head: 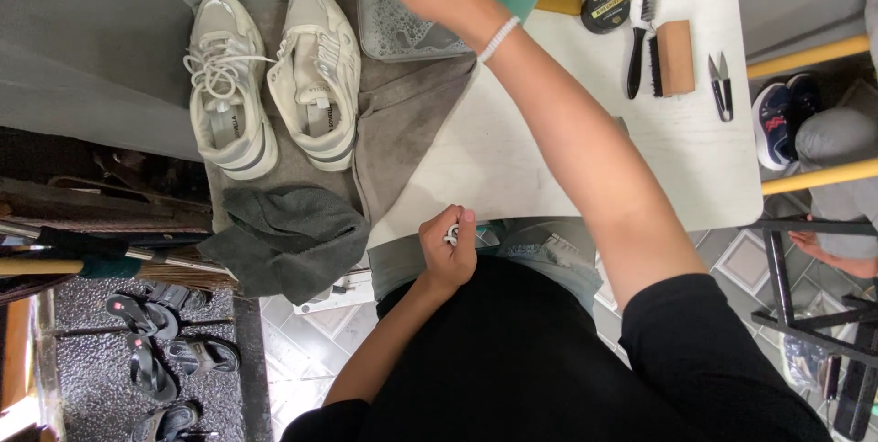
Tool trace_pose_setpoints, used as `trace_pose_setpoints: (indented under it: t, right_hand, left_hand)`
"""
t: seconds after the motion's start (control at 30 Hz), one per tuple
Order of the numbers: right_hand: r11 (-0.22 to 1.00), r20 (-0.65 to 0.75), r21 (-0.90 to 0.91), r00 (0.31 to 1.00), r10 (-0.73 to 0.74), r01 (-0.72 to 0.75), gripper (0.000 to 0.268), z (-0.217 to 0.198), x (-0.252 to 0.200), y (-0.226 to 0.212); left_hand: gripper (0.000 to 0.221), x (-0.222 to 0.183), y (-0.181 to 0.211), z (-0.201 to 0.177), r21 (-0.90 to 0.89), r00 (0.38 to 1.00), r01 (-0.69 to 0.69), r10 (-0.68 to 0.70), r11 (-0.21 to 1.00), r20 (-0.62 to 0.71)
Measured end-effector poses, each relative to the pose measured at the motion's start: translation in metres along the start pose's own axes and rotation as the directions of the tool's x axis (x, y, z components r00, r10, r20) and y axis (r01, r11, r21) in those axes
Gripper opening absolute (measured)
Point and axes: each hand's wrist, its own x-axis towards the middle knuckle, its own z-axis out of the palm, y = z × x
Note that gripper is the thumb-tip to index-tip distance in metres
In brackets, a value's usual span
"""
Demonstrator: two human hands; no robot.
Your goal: Cleaning white shoelaces using a brush, cleaning solution, and a cloth on a workbench.
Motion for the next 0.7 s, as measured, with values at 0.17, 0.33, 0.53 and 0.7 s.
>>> trace_pose_setpoints:
  t: [0.17, 0.33, 0.53, 0.7]
  right_hand:
    - [0.993, 0.329, -0.052, 0.941, -0.081, 0.104, 0.035, -0.059, -0.073, -0.065]
    - [0.979, 0.361, -0.084, 0.910, 0.205, -0.187, 0.054, -0.109, -0.149, -0.058]
    - [0.766, -0.065, -0.314, 0.817, 0.572, -0.561, 0.045, -0.140, -0.198, -0.007]
    - [0.784, -0.049, -0.617, 0.991, -0.123, 0.067, 0.040, -0.139, -0.224, 0.028]
  left_hand:
    - [0.045, -0.002, -0.003, -0.006, 0.023, 0.998, 0.059, -0.060, 0.998, 0.032]
    - [0.044, -0.002, -0.004, -0.008, 0.039, 0.992, 0.101, -0.104, 0.994, 0.069]
    - [0.046, -0.006, -0.007, -0.001, 0.051, 0.988, 0.082, -0.088, 0.995, 0.131]
    - [0.045, -0.015, -0.021, 0.004, 0.120, 0.972, -0.045, 0.015, 0.992, 0.237]
